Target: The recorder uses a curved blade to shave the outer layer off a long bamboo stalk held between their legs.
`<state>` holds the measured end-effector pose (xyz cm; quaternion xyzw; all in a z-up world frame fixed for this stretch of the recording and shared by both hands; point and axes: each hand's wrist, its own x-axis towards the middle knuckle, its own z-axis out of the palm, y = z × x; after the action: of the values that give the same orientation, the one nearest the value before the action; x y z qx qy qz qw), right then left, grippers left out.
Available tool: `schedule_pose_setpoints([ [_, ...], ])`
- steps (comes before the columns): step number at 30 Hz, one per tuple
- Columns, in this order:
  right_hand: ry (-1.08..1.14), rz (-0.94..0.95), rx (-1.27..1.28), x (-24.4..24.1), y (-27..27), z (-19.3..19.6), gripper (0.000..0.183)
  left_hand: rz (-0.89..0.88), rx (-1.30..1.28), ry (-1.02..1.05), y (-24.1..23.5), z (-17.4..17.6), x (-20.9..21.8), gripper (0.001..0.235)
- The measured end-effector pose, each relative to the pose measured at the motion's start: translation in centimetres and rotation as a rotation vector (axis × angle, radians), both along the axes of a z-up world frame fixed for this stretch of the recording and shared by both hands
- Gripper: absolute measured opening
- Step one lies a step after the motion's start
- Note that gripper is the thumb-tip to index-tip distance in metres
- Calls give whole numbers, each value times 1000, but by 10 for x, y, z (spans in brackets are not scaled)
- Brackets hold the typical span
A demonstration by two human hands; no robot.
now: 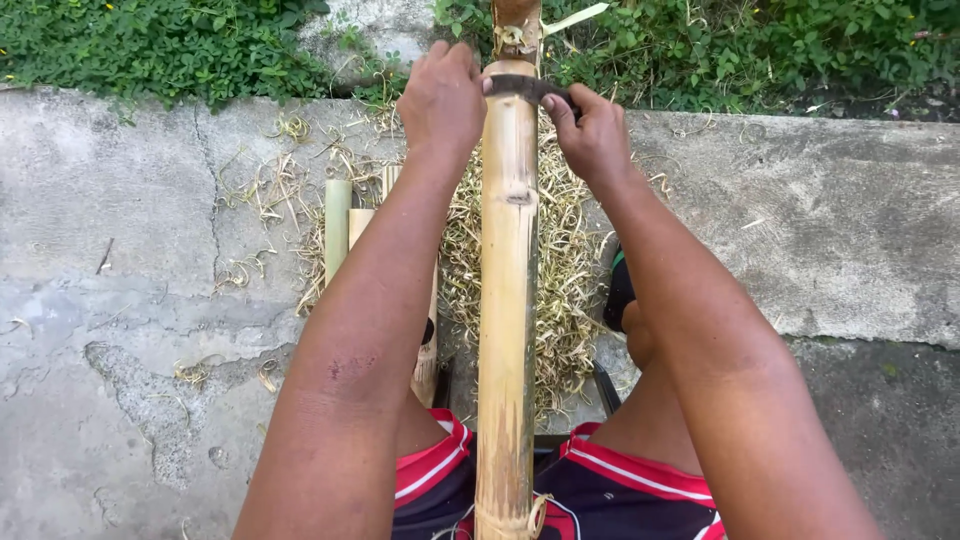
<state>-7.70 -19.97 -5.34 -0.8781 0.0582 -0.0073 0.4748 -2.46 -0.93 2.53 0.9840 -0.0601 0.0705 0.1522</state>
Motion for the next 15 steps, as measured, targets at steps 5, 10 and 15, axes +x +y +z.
schedule_pose_setpoints([
  [5, -24, 14, -124, -37, 4, 15, 41, 1, -28, 154, 7, 10, -38, 24],
  [10, 4, 27, -79, -74, 7, 17, 37, -27, -14, 164, 15, 27, -81, 24],
  [15, 55, 106, -3, -103, -1, 27, 43, -66, 0, 214, 20, 40, -120, 22],
])
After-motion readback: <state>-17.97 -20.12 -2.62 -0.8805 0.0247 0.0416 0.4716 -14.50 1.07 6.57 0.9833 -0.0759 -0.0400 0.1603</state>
